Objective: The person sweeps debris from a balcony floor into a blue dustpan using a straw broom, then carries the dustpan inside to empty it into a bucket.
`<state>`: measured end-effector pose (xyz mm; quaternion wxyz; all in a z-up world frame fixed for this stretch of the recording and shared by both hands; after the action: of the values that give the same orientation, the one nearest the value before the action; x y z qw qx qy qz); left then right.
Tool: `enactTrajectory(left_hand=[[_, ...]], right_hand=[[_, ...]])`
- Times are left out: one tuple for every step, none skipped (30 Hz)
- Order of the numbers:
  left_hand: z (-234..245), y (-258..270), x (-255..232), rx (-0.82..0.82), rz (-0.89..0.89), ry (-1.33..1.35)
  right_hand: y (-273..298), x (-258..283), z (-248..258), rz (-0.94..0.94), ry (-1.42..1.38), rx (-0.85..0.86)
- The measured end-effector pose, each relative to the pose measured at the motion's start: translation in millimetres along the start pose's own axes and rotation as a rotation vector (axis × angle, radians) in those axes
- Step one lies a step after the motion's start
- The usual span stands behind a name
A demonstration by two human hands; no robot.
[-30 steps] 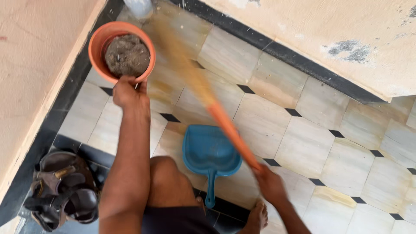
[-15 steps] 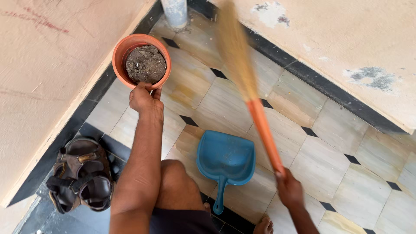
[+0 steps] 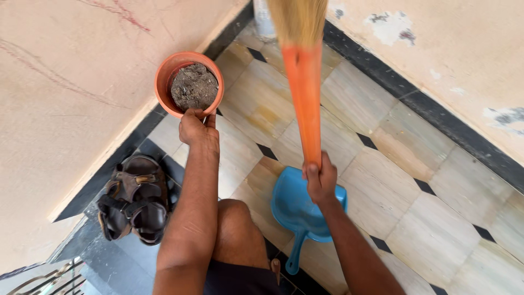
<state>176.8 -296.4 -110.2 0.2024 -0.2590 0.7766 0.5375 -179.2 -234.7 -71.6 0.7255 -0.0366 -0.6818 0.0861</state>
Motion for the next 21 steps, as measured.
enactTrajectory(left_hand=[[-0.5, 0.4, -3.3, -0.001, -0.009, 0.005], [2.2, 1.5, -5.9, -0.020, -0.031, -0.008], [4.9, 2.2, -9.8, -0.038, -0.052, -0.022], [7.3, 3.3, -11.6, -0.044, -0.053, -0.022], [8.3, 4.8, -13.5, -0.039, -0.051, -0.014], [3.4, 6.2, -15.5, -0.024, -0.048, -0.005], [4.7, 9.6, -18.7, -0.018, -0.048, -0.005], [6.0, 13.7, -20.0, -0.017, -0.045, -0.023], [3.0, 15.3, -20.2, -0.016, -0.043, -0.041], [9.1, 16.0, -18.3, -0.028, -0.032, -0.052], [10.5, 14.5, -18.2, -0.009, -0.030, -0.031], [3.9, 13.0, -17.7, 0.019, -0.035, 0.003], [-0.4, 12.9, -14.8, 0.017, -0.030, 0.004], [0.2, 12.9, -12.9, -0.007, -0.018, -0.014], [2.8, 14.3, -11.3, -0.030, -0.006, -0.032], [-0.3, 15.6, -12.7, -0.025, -0.007, -0.029], [-2.6, 17.6, -13.1, -0.018, -0.007, -0.036], [0.0, 20.0, -11.3, -0.017, -0.004, -0.051], [0.8, 20.6, -10.1, -0.020, -0.001, -0.056], [-1.2, 19.9, -9.7, -0.029, -0.001, -0.030], [-1.6, 19.7, -8.9, -0.039, -0.002, -0.004]], right_hand=[[-12.2, -1.5, -6.7, -0.018, -0.019, 0.015], [-19.9, -5.2, -11.2, -0.039, -0.034, 0.029], [-26.6, -11.2, -14.2, -0.041, -0.039, 0.035], [-25.5, -40.8, -18.0, -0.305, 0.078, 0.110], [-15.0, -70.9, -17.1, -0.569, 0.196, 0.187], [-8.5, -75.1, -9.5, -0.496, 0.365, 0.206], [4.8, -74.8, 3.9, -0.421, 0.533, 0.224], [29.6, -91.3, 34.9, -0.720, 0.425, 0.217], [51.4, -104.1, 56.7, -1.015, 0.305, 0.207], [60.6, -93.2, 83.7, -0.947, 0.554, 0.188], [70.3, -73.8, 110.8, -0.867, 0.799, 0.173], [84.2, -60.3, 124.4, -0.892, 0.734, 0.095], [101.4, -44.0, 134.9, -0.915, 0.668, 0.017], [111.4, -28.0, 140.9, -0.892, 0.711, 0.056], [118.7, -13.0, 146.3, -0.868, 0.753, 0.095], [119.5, -4.2, 149.0, -0.863, 0.752, 0.093], [119.6, 3.6, 150.0, -0.847, 0.813, 0.135], [123.6, 9.6, 150.1, -0.842, 0.875, 0.179], [122.4, 7.1, 146.7, -0.849, 0.875, 0.179], [116.6, -2.3, 131.1, -0.818, 0.752, 0.209], [113.6, -8.7, 117.1, -0.784, 0.629, 0.236]])
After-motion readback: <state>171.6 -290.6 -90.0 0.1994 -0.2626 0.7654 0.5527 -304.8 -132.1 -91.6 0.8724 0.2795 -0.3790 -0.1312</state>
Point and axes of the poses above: each hand's wrist, its own y-axis away from the middle knuckle, its own z-axis out of the back of the hand, x = y × z, the point moved 8 cm from there along -y, towards the middle knuckle, and after that the axes turned 5 degrees about -y, right-handed, at the moved point
